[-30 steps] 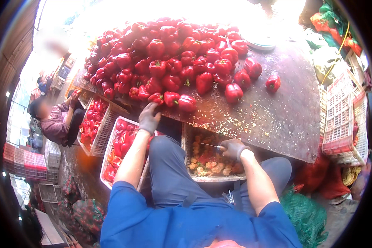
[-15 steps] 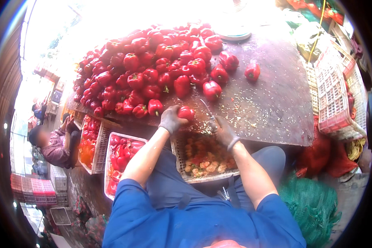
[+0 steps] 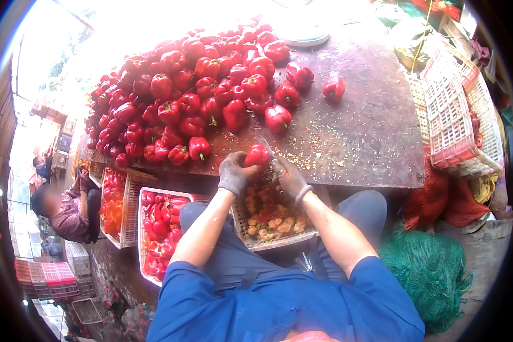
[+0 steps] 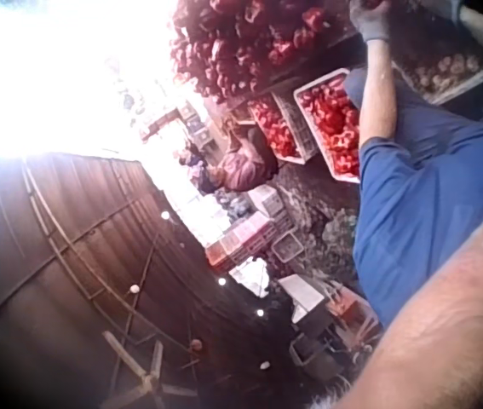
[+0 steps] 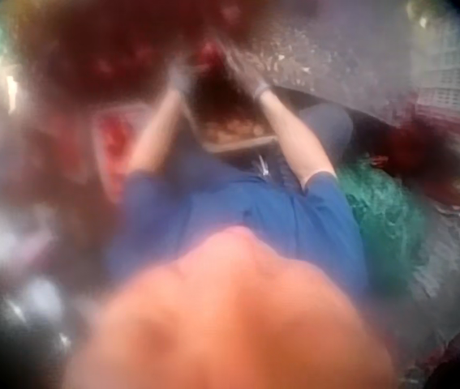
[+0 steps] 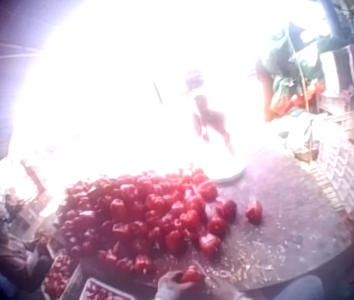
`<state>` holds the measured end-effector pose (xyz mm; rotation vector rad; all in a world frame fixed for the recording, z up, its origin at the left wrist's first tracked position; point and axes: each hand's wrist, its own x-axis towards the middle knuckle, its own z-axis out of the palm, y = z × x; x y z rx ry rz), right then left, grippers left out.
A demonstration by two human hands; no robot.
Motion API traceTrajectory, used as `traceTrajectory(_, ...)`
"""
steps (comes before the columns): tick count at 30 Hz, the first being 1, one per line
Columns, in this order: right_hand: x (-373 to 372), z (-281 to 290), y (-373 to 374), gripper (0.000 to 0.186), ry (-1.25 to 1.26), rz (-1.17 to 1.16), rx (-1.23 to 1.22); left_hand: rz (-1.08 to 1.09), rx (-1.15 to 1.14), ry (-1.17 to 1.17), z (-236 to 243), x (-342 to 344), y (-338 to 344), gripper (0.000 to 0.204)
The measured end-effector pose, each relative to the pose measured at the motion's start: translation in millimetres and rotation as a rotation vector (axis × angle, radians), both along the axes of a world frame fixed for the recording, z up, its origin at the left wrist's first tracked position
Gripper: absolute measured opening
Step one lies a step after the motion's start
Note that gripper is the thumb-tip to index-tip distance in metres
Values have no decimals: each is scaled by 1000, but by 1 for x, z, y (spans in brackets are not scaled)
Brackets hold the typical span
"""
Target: The person processes red peppers by cutting around the stem with a curved knife, pulling out the core and seeds, and placing the cleaned peppers into a white crate.
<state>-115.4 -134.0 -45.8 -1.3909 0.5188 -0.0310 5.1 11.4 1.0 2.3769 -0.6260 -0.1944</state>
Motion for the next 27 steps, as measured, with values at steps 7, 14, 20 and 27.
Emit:
traceTrajectory(7, -3, 5, 3, 42, 62, 75, 107, 30, -5, 70, -16, 6, 10, 47)
traceTrajectory(14, -11, -35, 20, 45, -28, 129, -289, 205, -242, 472, -37, 26, 16, 47)
traceTrajectory(20, -15, -19, 13, 44, 43, 161, -209, 102, -229, 284, -29, 23, 2, 57)
traceTrajectory(27, -16, -4, 15, 40, 89, 146, -107, 195, 0, 154, -31, 34, -5, 61)
